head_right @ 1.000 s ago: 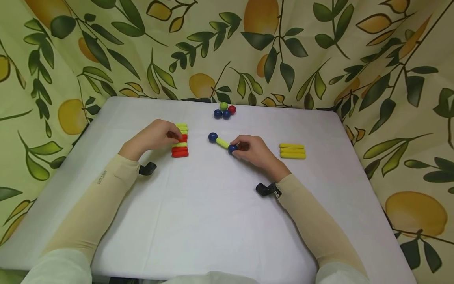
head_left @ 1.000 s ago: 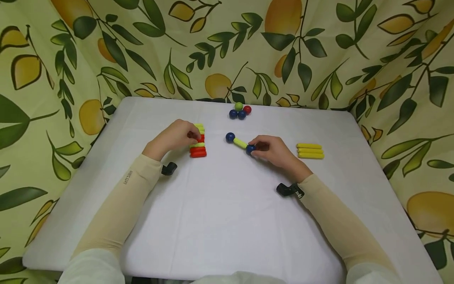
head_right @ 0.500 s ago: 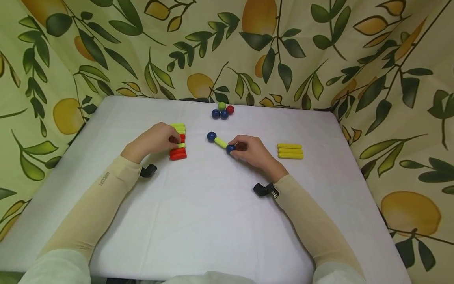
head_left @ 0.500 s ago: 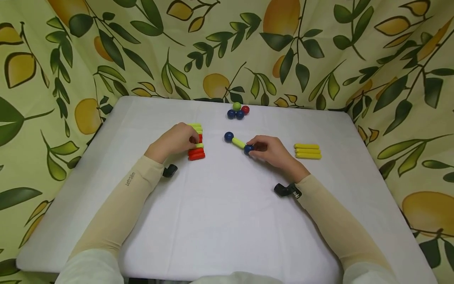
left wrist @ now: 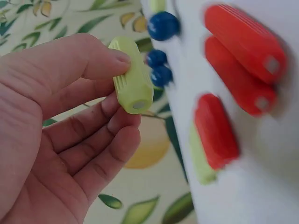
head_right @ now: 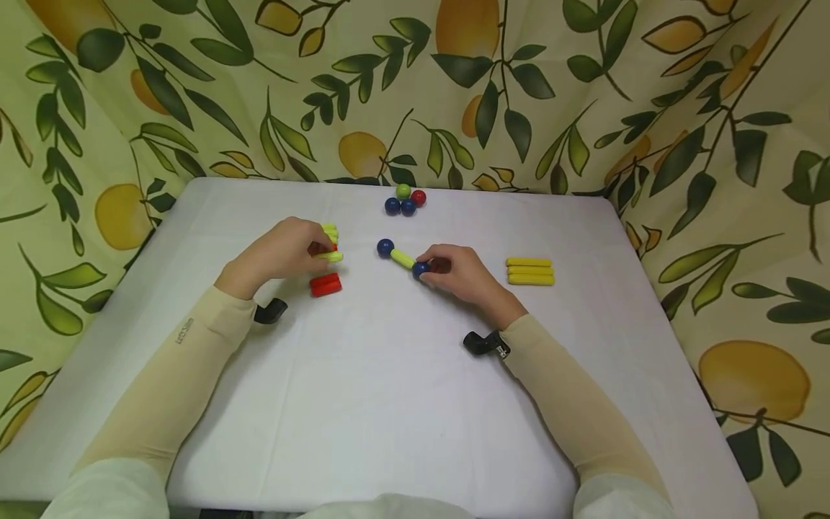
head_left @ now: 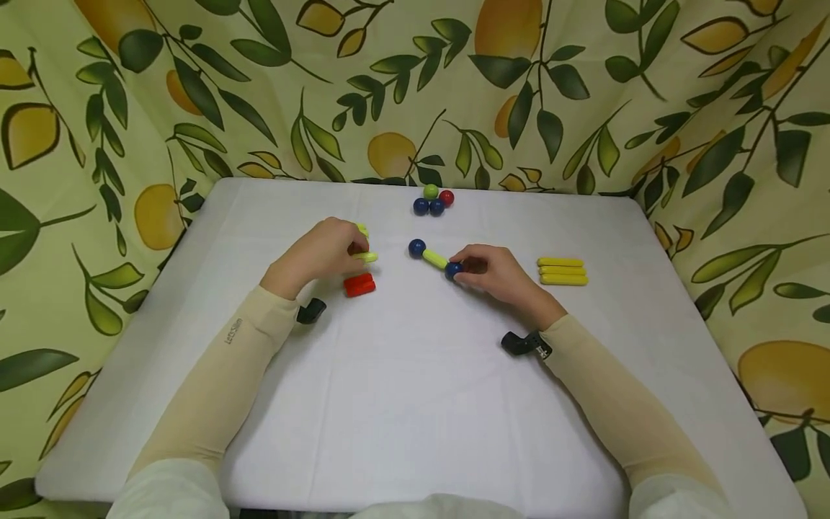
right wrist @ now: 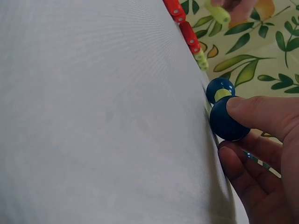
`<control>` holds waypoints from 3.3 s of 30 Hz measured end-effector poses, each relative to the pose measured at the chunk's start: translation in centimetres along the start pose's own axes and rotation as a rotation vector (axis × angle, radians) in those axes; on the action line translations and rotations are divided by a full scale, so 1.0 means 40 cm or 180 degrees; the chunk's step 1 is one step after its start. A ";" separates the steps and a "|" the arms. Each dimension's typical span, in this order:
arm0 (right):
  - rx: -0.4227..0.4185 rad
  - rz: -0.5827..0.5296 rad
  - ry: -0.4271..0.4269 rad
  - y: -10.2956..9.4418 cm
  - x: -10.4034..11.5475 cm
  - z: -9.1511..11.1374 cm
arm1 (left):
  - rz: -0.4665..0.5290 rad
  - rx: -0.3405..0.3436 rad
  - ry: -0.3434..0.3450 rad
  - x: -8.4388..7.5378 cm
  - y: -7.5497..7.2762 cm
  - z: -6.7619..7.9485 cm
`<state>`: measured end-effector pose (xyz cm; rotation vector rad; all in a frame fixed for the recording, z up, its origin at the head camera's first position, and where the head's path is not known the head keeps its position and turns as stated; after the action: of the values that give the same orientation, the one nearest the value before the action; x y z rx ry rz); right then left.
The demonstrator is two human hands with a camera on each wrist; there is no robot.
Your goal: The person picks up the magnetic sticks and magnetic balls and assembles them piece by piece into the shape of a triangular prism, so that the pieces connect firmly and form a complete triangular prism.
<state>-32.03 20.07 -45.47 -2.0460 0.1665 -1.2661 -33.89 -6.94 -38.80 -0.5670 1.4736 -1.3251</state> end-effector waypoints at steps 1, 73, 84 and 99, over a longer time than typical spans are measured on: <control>-0.0003 0.0012 -0.0003 -0.001 0.000 0.000 | 0.0013 -0.0025 0.0065 -0.018 -0.008 0.002; -0.0015 0.0091 -0.0077 -0.003 0.011 -0.006 | 0.0437 -0.0366 0.0099 -0.139 -0.085 -0.327; 0.0007 0.0095 -0.0050 0.000 0.005 -0.009 | 0.0106 -0.0054 -0.0119 -0.091 0.011 -0.415; -0.0004 0.0079 -0.0050 0.001 0.008 -0.003 | -0.0034 0.0013 -0.0194 -0.078 0.048 -0.413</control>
<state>-31.98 19.85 -45.23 -2.0483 0.1850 -1.2347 -46.97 3.43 -41.67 -0.6085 1.4197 -1.3078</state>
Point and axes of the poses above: each hand's wrist, its own z-axis away from the middle knuckle, its own y-axis out of the palm, x = y × z, the point moved 9 cm from there along -z, towards the middle knuckle, and after that the axes turned 12 degrees about -y, right-handed, at the moved point
